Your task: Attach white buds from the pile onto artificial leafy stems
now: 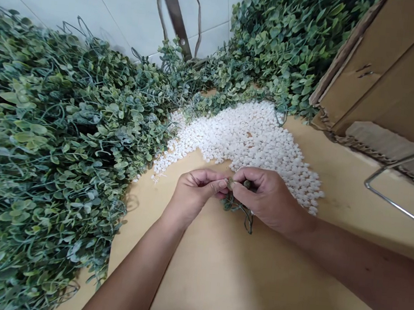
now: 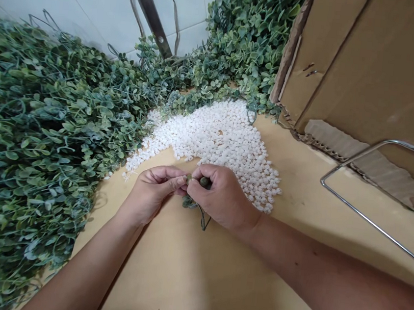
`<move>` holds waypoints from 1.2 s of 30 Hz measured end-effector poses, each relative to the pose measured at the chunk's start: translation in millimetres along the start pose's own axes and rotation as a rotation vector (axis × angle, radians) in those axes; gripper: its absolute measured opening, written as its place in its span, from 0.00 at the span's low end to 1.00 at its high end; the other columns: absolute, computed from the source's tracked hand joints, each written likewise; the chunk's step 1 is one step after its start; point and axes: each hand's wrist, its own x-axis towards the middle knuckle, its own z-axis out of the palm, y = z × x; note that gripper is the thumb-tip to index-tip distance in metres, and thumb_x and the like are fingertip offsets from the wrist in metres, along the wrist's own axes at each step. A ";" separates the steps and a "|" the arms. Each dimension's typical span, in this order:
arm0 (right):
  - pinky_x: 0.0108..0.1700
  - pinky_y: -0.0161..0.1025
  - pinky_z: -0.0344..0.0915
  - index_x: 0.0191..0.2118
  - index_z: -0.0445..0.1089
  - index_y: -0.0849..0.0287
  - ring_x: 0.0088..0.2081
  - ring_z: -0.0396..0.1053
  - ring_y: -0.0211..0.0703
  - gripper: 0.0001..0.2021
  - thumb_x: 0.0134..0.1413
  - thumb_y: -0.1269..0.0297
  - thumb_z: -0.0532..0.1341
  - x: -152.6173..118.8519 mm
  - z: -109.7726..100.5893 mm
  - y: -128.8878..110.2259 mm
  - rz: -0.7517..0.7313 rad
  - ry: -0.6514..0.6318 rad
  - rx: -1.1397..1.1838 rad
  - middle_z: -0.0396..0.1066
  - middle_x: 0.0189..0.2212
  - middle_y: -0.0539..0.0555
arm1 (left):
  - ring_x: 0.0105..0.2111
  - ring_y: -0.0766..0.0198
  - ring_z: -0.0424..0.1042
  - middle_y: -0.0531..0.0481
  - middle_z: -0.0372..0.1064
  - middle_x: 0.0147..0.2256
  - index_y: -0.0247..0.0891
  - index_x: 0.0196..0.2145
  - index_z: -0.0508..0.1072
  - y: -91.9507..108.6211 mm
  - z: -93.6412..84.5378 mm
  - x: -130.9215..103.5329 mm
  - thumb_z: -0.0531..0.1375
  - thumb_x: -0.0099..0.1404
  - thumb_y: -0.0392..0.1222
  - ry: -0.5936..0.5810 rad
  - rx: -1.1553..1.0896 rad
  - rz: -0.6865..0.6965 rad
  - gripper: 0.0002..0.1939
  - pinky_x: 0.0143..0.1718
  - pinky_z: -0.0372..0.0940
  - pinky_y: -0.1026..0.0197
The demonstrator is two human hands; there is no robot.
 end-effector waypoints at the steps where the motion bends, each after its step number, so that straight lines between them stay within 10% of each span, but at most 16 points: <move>1: 0.23 0.31 0.56 0.19 0.64 0.61 0.22 0.57 0.33 0.08 0.45 0.68 0.55 -0.1 0.0 -0.1 0.002 0.003 -0.002 0.62 0.17 0.48 | 0.18 0.71 0.68 0.52 0.72 0.18 0.33 0.21 0.76 0.5 0.2 0.0 0.72 0.37 0.41 0.003 0.011 -0.007 0.13 0.24 0.66 0.66; 36: 0.20 0.31 0.50 0.18 0.62 0.61 0.20 0.52 0.31 0.08 0.43 0.67 0.54 2.3 0.7 1.2 0.046 -0.004 -0.043 0.56 0.15 0.46 | 0.18 0.71 0.67 0.53 0.71 0.16 0.33 0.19 0.76 5.5 0.3 -0.6 0.71 0.39 0.40 0.010 0.106 -0.048 0.10 0.25 0.67 0.66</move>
